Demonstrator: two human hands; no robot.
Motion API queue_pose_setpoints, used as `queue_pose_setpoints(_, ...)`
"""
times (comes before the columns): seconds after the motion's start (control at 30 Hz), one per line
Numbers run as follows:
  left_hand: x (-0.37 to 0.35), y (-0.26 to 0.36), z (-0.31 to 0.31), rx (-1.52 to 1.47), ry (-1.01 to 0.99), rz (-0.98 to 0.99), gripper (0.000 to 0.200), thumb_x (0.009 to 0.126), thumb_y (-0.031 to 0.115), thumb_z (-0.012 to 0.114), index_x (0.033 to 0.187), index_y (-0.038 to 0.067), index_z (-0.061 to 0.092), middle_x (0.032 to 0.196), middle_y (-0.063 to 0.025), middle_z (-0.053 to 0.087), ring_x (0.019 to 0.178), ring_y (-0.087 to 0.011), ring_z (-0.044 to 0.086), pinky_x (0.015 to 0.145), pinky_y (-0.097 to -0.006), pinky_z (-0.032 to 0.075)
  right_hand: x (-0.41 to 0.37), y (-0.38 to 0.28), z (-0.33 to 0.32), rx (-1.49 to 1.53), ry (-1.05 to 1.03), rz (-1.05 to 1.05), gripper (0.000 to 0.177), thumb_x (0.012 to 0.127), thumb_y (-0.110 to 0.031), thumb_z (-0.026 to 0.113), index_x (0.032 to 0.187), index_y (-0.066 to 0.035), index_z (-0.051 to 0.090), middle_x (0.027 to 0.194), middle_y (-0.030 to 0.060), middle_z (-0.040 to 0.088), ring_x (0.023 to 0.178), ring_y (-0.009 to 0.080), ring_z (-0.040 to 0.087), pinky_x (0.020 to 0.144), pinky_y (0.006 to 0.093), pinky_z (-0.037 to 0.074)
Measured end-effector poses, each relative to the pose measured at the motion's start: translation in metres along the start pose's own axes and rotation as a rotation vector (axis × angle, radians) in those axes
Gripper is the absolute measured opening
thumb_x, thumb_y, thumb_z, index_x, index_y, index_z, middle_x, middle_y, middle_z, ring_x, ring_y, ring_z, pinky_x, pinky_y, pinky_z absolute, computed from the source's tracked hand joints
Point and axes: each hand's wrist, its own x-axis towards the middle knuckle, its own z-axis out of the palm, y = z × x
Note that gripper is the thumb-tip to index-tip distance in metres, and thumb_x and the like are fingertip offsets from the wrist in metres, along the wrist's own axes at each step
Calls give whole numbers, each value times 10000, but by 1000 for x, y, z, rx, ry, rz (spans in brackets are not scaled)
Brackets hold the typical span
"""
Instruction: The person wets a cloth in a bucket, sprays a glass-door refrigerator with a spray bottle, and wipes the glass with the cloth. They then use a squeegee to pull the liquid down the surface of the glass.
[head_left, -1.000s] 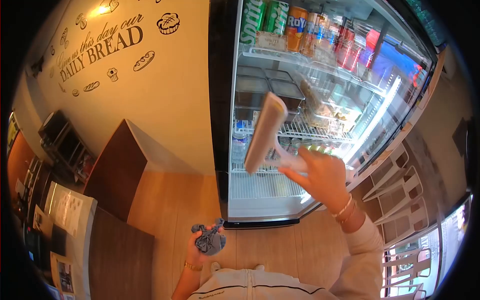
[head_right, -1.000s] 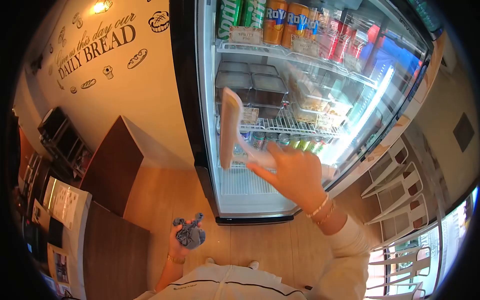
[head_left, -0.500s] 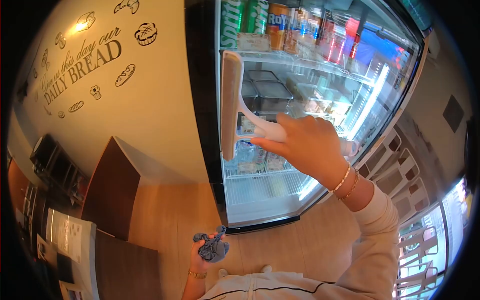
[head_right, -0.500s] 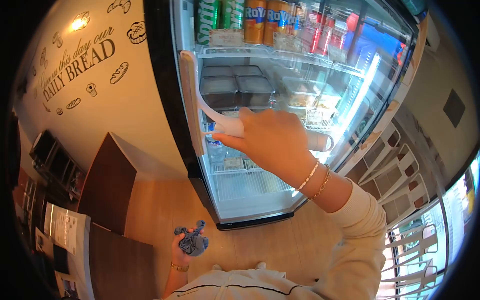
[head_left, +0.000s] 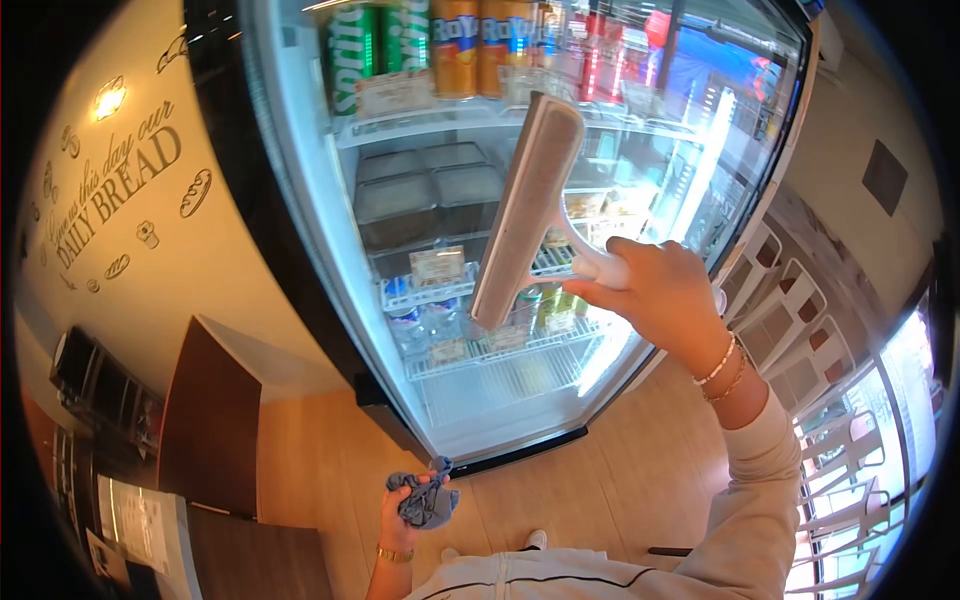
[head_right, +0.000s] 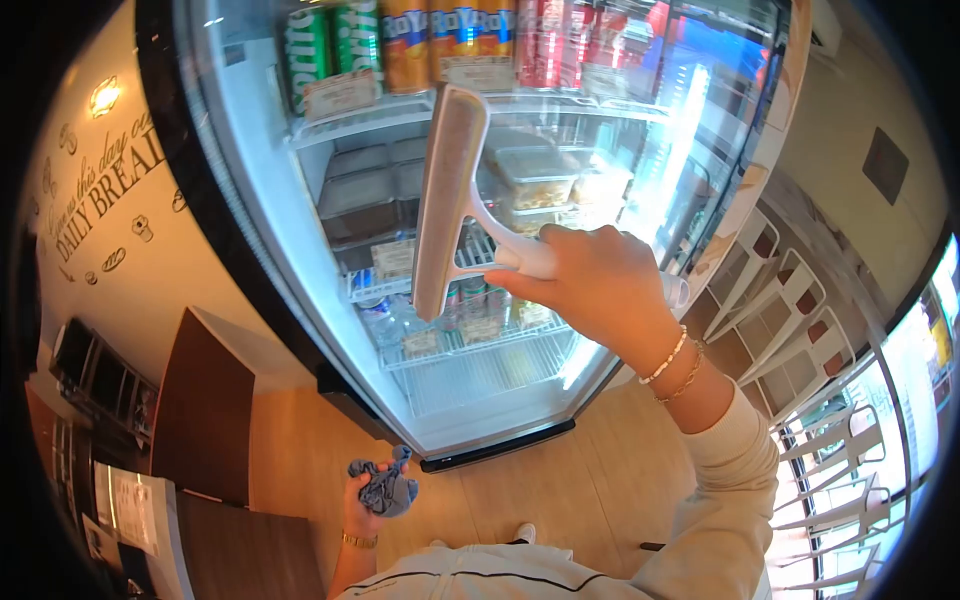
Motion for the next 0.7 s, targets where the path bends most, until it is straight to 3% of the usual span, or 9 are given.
queue_pose_setpoints(0.23,33,-36,32,38,-41,-82,267,796,159,569,923,-70,617,1042,-226,618,1034,-430,567,894,-544,466,-8,72,-2,118,-62,179,562,720,-632,619,779,-75,654,583,114,588,560,280,584,564,365,456)
queue_pose_setpoints(0.43,49,-69,58,103,-74,-154,279,806,166,544,939,-69,616,1063,-221,607,1059,-429,549,909,-537,455,-24,138,8,288,-22,228,521,735,-570,650,791,-52,664,570,116,562,524,274,537,528,353,419)
queue_pose_setpoints(0.5,53,-77,63,181,-138,-180,313,829,220,531,965,-49,615,1117,-183,588,1124,-404,510,929,-533,437,-33,160,15,425,-2,279,470,752,-509,668,769,-39,655,549,103,529,499,235,498,510,339,392)
queue_pose_setpoints(0.7,59,-96,79,258,-95,-216,308,835,209,520,975,-50,610,1131,-194,576,1116,-408,513,939,-541,428,-66,208,68,759,76,443,391,799,-372,683,702,-3,601,521,16,449,506,88,408,478,286,334)
